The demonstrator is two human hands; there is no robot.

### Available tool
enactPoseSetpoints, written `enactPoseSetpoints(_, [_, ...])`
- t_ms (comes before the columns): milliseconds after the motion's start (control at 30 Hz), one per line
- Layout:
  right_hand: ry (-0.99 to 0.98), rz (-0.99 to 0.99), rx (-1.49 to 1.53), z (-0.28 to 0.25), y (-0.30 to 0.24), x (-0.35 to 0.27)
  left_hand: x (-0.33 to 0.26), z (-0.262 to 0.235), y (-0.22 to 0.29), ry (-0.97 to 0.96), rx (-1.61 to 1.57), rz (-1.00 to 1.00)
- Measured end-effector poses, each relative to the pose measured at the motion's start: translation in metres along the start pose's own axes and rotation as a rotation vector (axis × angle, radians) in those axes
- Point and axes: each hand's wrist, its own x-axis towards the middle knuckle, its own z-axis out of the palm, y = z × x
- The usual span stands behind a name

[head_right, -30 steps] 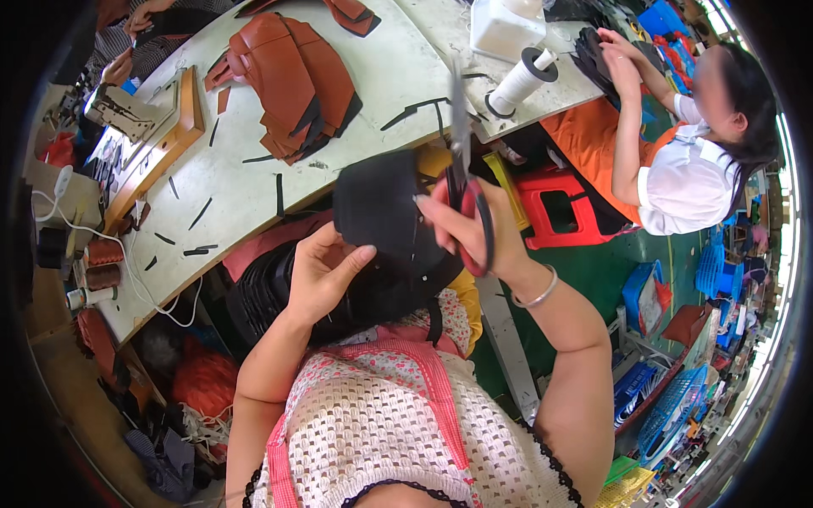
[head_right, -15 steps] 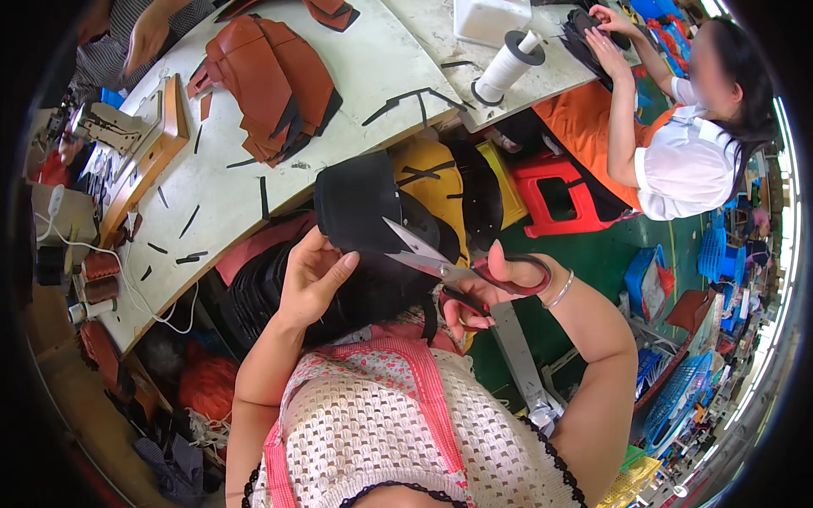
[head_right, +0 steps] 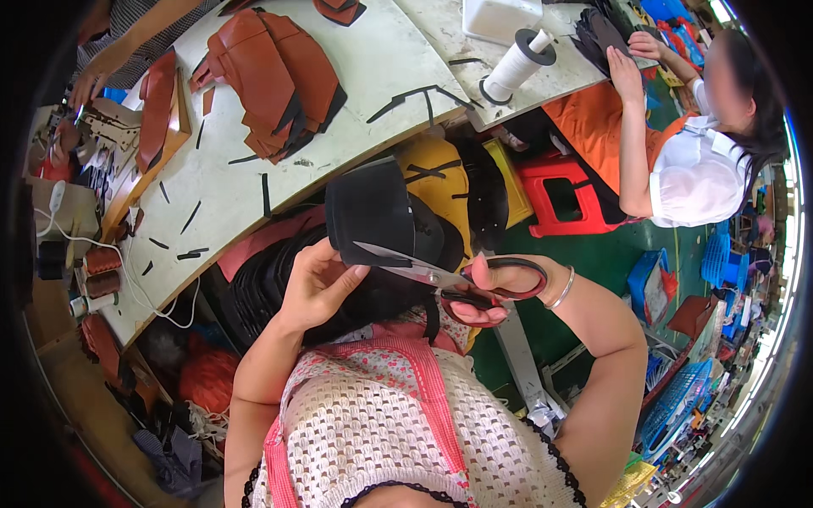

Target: The person trims the edges of black shoe components using scissors.

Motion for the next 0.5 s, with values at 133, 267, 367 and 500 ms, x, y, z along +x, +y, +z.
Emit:
enactPoseSetpoints(133, [0.232, -0.109, -0.115, 0.034, -0.017, 0.017, -0.002, 0.004, -0.004, -0.038, 0.017, 0.042])
enactPoseSetpoints(267, [0.285, 0.111, -0.271, 0.017, -0.021, -0.003, 0.001, 0.006, -0.005, -0.007, 0.004, 0.025])
enactPoseSetpoints(367, [0.479, -0.141, -0.421, 0.03, -0.026, -0.007, 0.0, 0.008, -0.004, 0.024, 0.024, 0.008])
enactPoseSetpoints(500, [0.913, -0.631, -0.506, 0.056, -0.048, 0.008, 0.01, 0.028, 0.014, 0.029, 0.258, 0.286])
